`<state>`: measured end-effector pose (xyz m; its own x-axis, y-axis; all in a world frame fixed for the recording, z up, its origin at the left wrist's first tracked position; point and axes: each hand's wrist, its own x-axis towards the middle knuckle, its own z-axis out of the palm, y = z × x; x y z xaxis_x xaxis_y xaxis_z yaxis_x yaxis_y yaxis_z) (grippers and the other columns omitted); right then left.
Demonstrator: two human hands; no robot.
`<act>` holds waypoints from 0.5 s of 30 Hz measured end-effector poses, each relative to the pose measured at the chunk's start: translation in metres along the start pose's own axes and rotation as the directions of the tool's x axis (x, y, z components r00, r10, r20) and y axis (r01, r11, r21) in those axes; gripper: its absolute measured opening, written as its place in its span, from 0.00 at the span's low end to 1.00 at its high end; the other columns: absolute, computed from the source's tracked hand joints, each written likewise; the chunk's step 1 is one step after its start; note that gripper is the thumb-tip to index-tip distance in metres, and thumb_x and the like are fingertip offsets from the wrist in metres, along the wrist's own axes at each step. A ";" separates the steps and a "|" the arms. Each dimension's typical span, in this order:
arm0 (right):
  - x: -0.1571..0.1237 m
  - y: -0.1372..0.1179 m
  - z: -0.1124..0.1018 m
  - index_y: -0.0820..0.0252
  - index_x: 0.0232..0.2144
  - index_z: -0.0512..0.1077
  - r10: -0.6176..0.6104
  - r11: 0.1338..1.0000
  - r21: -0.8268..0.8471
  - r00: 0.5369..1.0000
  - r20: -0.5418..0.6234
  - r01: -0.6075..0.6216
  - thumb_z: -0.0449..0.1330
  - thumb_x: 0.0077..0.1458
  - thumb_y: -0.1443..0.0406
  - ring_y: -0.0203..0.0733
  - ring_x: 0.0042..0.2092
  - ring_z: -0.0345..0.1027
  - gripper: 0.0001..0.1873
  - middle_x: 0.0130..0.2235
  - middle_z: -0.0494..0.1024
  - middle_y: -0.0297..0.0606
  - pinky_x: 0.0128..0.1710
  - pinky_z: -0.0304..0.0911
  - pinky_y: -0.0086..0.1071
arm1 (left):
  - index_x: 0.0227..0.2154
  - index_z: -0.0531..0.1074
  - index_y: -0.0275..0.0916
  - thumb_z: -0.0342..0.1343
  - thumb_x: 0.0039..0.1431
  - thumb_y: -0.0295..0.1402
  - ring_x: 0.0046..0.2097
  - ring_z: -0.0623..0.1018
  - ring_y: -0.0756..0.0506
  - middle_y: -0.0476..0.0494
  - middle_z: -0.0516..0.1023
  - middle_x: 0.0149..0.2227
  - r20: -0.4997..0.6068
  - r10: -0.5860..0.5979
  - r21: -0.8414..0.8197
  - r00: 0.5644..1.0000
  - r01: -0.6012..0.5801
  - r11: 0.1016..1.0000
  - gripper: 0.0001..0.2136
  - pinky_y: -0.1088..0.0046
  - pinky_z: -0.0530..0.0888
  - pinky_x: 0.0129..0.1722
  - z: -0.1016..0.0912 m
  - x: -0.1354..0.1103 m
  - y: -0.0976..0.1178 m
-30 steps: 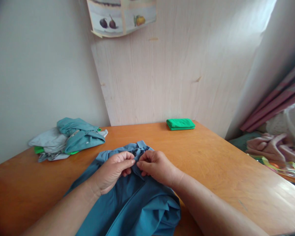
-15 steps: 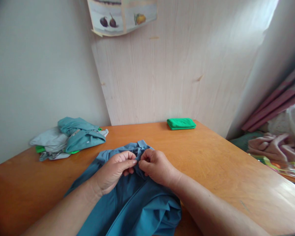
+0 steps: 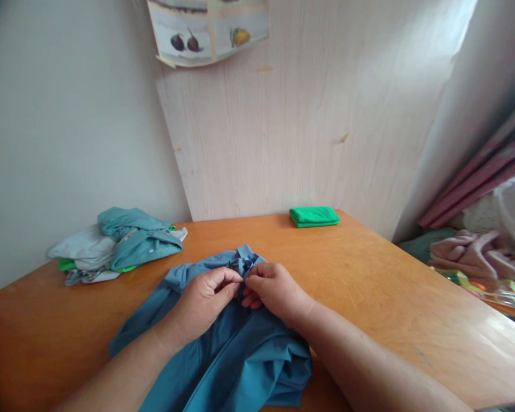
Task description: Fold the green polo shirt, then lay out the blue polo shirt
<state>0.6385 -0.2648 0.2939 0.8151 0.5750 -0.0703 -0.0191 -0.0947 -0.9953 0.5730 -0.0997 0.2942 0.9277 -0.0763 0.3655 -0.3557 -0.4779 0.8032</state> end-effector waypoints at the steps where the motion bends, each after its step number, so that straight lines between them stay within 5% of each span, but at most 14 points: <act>1: 0.001 0.000 0.000 0.60 0.26 0.70 0.021 0.999 0.041 1.000 0.000 -0.021 0.56 0.53 0.65 0.35 0.25 0.72 0.06 0.24 0.76 0.34 0.25 0.66 0.26 | 0.34 0.77 0.40 0.53 0.63 0.28 0.38 0.78 0.47 0.48 0.80 0.34 -0.001 0.022 0.031 1.000 -0.022 0.999 0.07 0.73 0.72 0.40 0.001 0.000 0.001; 5: 0.003 -0.001 -0.001 0.60 0.25 0.70 0.022 0.997 0.074 0.999 -0.023 -0.020 0.58 0.55 0.60 0.35 0.23 0.71 0.11 0.22 0.76 0.35 0.24 0.65 0.26 | 0.33 0.77 0.40 0.53 0.63 0.27 0.38 0.78 0.47 0.48 0.80 0.35 0.005 0.074 0.085 0.997 -0.074 0.994 0.08 0.72 0.73 0.42 0.002 0.000 0.002; 15: 0.001 -0.005 -0.007 0.58 0.26 0.68 -0.133 0.985 0.098 0.984 -0.116 0.145 0.60 0.51 0.58 0.36 0.27 0.72 0.10 0.25 0.78 0.34 0.24 0.55 0.26 | 0.44 0.71 0.39 0.55 0.61 0.29 0.44 0.78 0.45 0.42 0.79 0.43 -0.090 -0.095 -0.165 0.991 0.079 0.983 0.09 0.69 0.73 0.45 0.000 0.003 -0.006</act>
<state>0.6439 -0.2697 0.2990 0.8723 0.4839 0.0708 0.0424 0.0694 -0.9967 0.5775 -0.0968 0.2907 0.9432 0.0483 0.3286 -0.2951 -0.3319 0.8959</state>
